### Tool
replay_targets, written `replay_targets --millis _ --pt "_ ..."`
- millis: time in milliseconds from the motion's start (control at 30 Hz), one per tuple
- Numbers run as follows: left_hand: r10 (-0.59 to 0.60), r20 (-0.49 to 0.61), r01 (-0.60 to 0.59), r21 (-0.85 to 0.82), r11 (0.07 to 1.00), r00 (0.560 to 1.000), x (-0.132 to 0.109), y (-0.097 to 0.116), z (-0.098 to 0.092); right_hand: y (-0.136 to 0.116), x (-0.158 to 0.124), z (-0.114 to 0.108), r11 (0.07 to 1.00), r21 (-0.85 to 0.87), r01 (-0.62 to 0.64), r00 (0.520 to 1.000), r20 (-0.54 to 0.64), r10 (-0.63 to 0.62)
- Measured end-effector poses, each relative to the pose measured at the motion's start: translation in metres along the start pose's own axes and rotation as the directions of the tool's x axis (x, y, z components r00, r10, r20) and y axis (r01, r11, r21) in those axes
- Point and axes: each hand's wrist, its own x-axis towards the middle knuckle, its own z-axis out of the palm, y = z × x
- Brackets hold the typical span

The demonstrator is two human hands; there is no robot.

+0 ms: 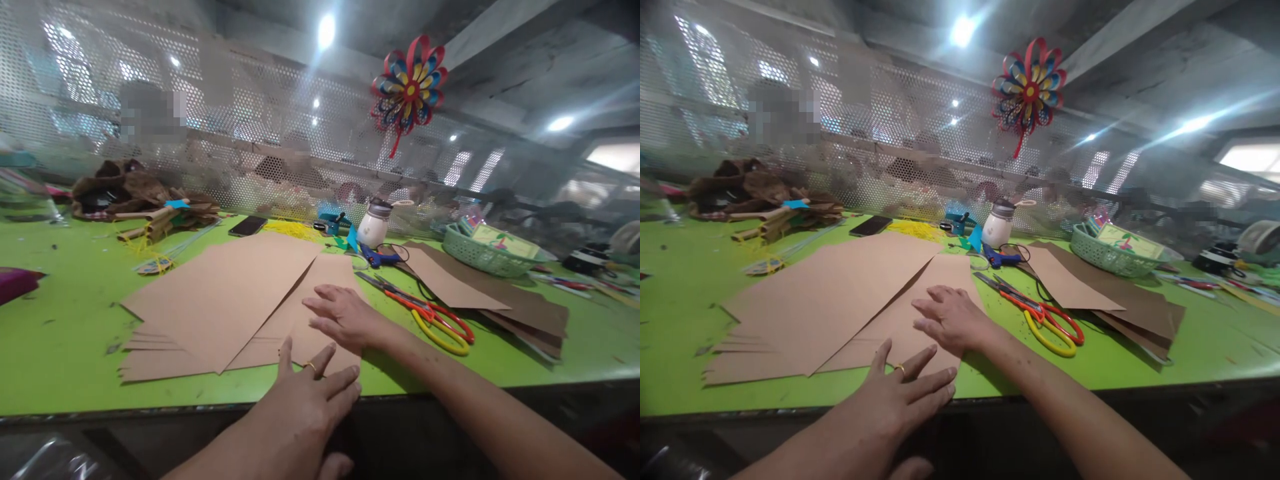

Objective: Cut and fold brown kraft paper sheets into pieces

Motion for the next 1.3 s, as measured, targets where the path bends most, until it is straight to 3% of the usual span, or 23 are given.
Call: replay_targets --millis 133,233,333,433,567,667,800,900,1000,1100,1300 --pt "-0.040 0.061 0.041 -0.021 0.999 0.997 0.003 0.002 -0.003 -0.001 0.007 -0.004 0.999 -0.040 -0.015 1.000 0.006 0.015" --pt "-0.041 0.037 0.042 -0.009 0.999 0.998 0.001 0.003 -0.003 -0.006 0.005 -0.007 0.996 -0.091 0.000 1.000 0.011 0.001" --pt "-0.019 -0.021 0.019 -0.013 1.000 1.000 -0.001 0.001 0.002 -0.012 -0.004 -0.009 0.991 -0.070 0.111 0.991 0.079 -0.105" --pt "0.005 -0.104 -0.004 0.015 1.000 0.995 -0.001 -0.007 0.019 -0.018 -0.012 -0.010 0.977 0.046 0.209 0.970 0.115 -0.213" --pt "0.091 -0.174 -0.068 0.135 0.989 0.981 0.003 -0.027 0.054 -0.024 -0.012 -0.011 0.982 0.087 0.167 0.978 0.112 -0.176" --pt "0.087 -0.232 -0.042 0.192 0.980 0.969 0.005 -0.035 0.070 -0.027 -0.007 -0.013 0.988 0.041 0.147 0.975 0.159 -0.152" --pt "0.035 -0.221 0.014 0.214 0.977 0.975 0.003 -0.027 0.062 -0.026 -0.006 -0.012 0.987 0.046 0.152 0.976 0.153 -0.157" --pt "0.023 -0.178 0.016 0.215 0.977 0.984 0.001 -0.022 0.054 -0.021 -0.008 -0.003 0.987 0.060 0.149 0.987 0.056 -0.153" --pt "0.040 -0.136 -0.006 0.239 0.971 0.990 0.003 -0.024 0.055 -0.013 -0.008 0.010 0.990 0.112 0.081 0.985 -0.162 -0.062" --pt "0.034 -0.094 -0.007 0.277 0.961 0.995 0.007 -0.022 0.060 -0.002 -0.005 0.020 0.984 0.164 -0.070 0.939 -0.321 0.121" --pt "0.025 -0.063 -0.004 0.307 0.952 0.998 0.012 -0.009 0.058 0.018 -0.009 0.021 0.931 0.177 -0.318 0.861 -0.358 0.362"
